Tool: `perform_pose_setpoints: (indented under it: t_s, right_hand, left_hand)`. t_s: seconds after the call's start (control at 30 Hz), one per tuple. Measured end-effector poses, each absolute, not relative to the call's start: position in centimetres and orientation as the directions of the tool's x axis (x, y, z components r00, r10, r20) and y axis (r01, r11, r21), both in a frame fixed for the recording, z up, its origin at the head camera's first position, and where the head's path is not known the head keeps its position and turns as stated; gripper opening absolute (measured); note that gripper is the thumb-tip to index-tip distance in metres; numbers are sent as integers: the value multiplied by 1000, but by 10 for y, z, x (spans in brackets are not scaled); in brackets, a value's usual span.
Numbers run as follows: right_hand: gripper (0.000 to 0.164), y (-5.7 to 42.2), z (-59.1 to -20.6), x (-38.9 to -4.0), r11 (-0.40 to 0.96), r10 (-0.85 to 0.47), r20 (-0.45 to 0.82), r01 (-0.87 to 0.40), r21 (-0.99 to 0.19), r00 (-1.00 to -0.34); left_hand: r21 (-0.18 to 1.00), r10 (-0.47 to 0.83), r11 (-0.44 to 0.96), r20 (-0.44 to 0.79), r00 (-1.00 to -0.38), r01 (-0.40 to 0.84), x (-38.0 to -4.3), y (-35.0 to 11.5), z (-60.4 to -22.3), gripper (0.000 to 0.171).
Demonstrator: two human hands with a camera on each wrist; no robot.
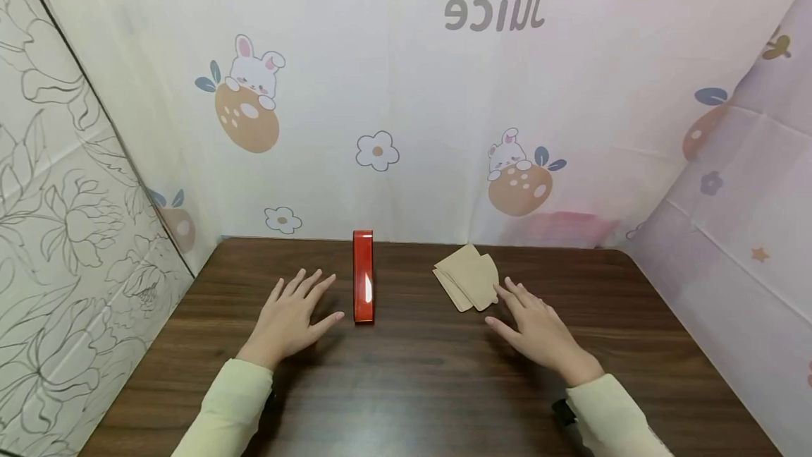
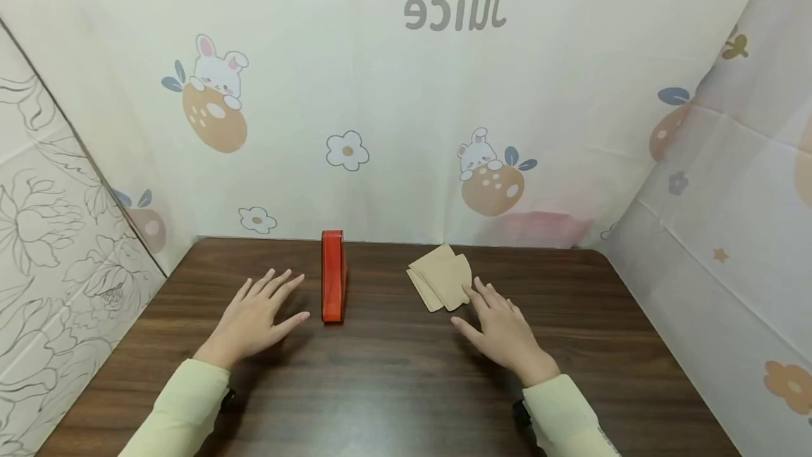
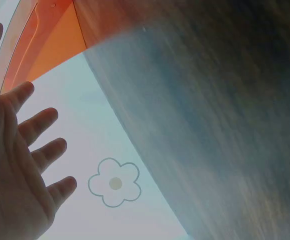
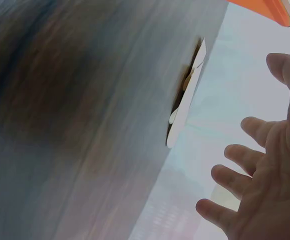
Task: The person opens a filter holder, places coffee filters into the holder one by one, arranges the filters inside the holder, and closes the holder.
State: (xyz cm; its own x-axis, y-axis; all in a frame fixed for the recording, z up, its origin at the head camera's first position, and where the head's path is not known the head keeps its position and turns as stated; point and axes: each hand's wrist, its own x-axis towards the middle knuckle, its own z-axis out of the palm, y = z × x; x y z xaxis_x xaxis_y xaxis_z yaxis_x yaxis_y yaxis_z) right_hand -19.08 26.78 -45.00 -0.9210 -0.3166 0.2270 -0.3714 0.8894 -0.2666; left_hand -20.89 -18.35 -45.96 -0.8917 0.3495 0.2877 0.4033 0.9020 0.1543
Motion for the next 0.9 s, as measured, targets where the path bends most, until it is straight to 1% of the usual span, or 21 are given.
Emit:
perform_pose_setpoints:
  t_s: [0.17,0.27,0.37,0.47,0.7,0.9]
  right_hand:
    - [68,261,-455,-194,870,-355,273,-423,-254,-894]
    - [68,255,-456,-196,855,-369,298,-447,-263,-881]
    - [67,250,-457,-197,845,-381,303,-462,-268,-873]
    - [67,244,-456,-198,842,-390,285,-464,-274,-876]
    - [68,228,-449,-196,838,-398,210,-447,-312,-893]
    - [67,218,-453,-200,815,-427,235,-484,-319,-873]
  left_hand:
    - [154,357,898,291,-888,412,-211,-184,-459,73]
    - [138,377,891,308,-873,433,-212,-184,-458,73]
    - [121,394,886,313,-864,448,-214,-184,-457,72]
    - [128,405,877,321,-856,463,-217,-184,-457,71]
    - [273,412,809,367,-834,520,-225,-184,-459,66]
    - [352,397,789,334,-855,504,-230,-183,-461,64]
